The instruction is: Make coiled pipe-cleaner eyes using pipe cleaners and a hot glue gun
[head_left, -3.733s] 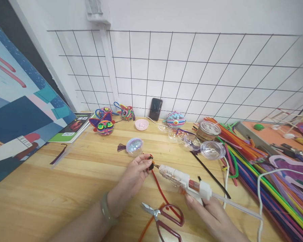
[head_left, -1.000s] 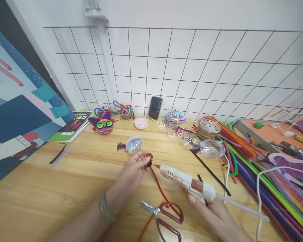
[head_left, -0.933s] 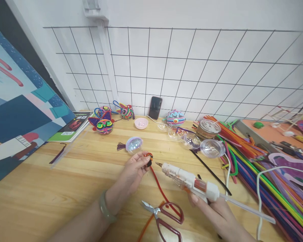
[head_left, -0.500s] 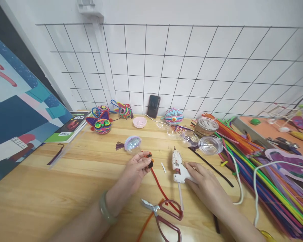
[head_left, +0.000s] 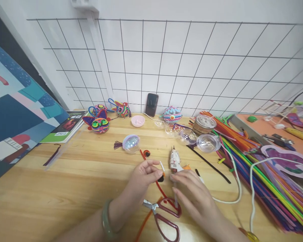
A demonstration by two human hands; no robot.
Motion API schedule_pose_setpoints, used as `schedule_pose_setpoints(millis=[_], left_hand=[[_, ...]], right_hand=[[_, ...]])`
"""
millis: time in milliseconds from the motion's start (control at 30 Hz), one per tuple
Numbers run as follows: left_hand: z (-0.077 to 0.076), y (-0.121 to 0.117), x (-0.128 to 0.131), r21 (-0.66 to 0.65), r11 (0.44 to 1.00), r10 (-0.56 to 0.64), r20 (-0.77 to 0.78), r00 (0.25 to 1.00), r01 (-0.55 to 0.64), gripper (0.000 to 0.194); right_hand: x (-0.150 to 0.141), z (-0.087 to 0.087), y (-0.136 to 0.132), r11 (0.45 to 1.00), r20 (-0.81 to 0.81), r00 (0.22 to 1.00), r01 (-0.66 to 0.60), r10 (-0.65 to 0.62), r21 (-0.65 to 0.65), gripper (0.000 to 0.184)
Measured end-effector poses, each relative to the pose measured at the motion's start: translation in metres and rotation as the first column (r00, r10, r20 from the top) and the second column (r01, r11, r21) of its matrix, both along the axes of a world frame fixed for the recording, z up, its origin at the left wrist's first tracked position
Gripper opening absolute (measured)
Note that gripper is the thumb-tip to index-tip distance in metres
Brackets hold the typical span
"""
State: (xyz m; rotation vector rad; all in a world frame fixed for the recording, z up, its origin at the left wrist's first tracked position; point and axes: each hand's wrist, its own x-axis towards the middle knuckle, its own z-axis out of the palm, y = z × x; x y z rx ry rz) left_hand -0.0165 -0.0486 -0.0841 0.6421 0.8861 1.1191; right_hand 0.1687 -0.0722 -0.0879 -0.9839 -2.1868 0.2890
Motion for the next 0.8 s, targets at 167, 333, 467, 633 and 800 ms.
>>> schedule_pose_setpoints(millis=[167,333,467,633,800], left_hand=[[0.0000,-0.0046,0.0035,0.061,0.992,-0.108,-0.056,0.993,0.111,0.030],[0.0009,-0.0056,0.0043,0.064,0.969,-0.235,-0.080,0.969,0.240,0.034],[0.0007,-0.0062,0.0024,0.056,0.950,-0.298,-0.120,0.947,0.306,0.038],[-0.0001,-0.0059,-0.0004,0.064,0.921,-0.373,-0.146,0.916,0.385,0.040],[-0.0010,-0.0066,-0.0010,0.072,0.906,-0.396,-0.209,0.894,0.418,0.040]], right_hand=[[-0.0061,-0.0002,-0.0005,0.980,-0.189,0.981,0.014,-0.053,-0.199,0.017],[-0.0033,0.0017,0.0036,0.921,-0.304,0.952,-0.099,-0.022,-0.377,0.010],[-0.0042,0.0023,0.0039,0.906,-0.376,0.926,-0.192,0.040,-0.377,0.009],[-0.0031,0.0034,0.0051,0.867,-0.423,0.903,-0.273,0.081,-0.416,0.009],[-0.0009,0.0033,0.0063,0.829,-0.449,0.888,-0.327,0.105,-0.453,0.009]])
